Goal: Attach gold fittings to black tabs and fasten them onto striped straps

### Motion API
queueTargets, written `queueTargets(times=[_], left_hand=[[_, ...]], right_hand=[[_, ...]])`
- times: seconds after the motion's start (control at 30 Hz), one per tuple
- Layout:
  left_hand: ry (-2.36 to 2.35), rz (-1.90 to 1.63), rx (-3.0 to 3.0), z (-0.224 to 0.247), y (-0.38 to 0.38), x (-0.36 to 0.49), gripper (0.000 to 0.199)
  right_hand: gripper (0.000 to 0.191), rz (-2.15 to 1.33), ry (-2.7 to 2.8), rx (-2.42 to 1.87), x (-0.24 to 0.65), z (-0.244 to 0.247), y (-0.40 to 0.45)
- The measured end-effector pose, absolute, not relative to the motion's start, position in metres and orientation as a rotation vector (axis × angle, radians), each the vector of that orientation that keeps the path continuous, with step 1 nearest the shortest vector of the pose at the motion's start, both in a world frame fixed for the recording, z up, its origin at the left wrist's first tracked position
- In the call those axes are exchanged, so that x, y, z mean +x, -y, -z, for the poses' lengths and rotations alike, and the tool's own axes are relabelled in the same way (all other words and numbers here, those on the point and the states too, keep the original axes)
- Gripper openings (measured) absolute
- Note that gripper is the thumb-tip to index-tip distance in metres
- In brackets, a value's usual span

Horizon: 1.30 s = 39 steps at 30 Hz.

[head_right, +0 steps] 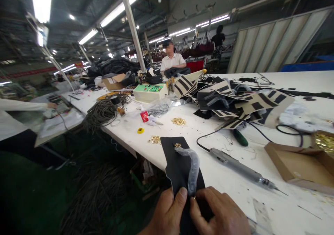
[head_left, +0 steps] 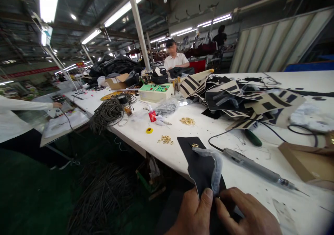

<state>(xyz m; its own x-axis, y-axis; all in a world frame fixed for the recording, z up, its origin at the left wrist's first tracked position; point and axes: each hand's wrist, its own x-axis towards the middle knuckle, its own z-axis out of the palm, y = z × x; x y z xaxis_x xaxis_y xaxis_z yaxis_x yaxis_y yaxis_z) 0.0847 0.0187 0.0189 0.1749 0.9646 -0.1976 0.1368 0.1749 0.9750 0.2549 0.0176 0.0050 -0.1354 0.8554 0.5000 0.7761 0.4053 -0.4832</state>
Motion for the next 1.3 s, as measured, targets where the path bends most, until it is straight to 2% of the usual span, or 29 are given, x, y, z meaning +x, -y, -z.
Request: queueTargets(times=[0.17,0.23,0.4,0.67,0.83,1.07,1.3], left_hand=[[-1.023,-0.904,0.931,-0.008,-0.026,0.077,0.064],[-1.037,-0.860,0.775,-0.002,-0.027,0.073,0.063],[-1.048,-0.893,0.698,0.005,-0.024,0.067,0.056],[-1.190,-1.006,0.911,-0.005,-0.024,0.074,0.052],[-1.136,-1.070,0.808,-0.002,-0.022,0.081,0.055],[-1.027,-0.936,0.774,-0.005,-0.028,0.073,0.052],[-0.967,-0.821,0.778,-0.003,-0.031,0.068,0.047]], right_hand=[[0.010,-0.547,2.004,-1.251,0.263,-0.013,-0.020],[0.010,-0.592,2.119,-1.150,0.269,-0.014,-0.022],[0.015,-0.319,2.297,-1.080,0.272,-0.016,-0.025],[0.010,-0.053,2.093,-1.123,0.253,-0.010,-0.012],[0.004,0.026,2.012,-1.115,0.250,-0.002,-0.009],[0.025,-0.002,2.121,-0.916,0.268,0.007,-0.013],[0.026,0.000,2.237,-0.795,0.273,0.007,-0.012]])
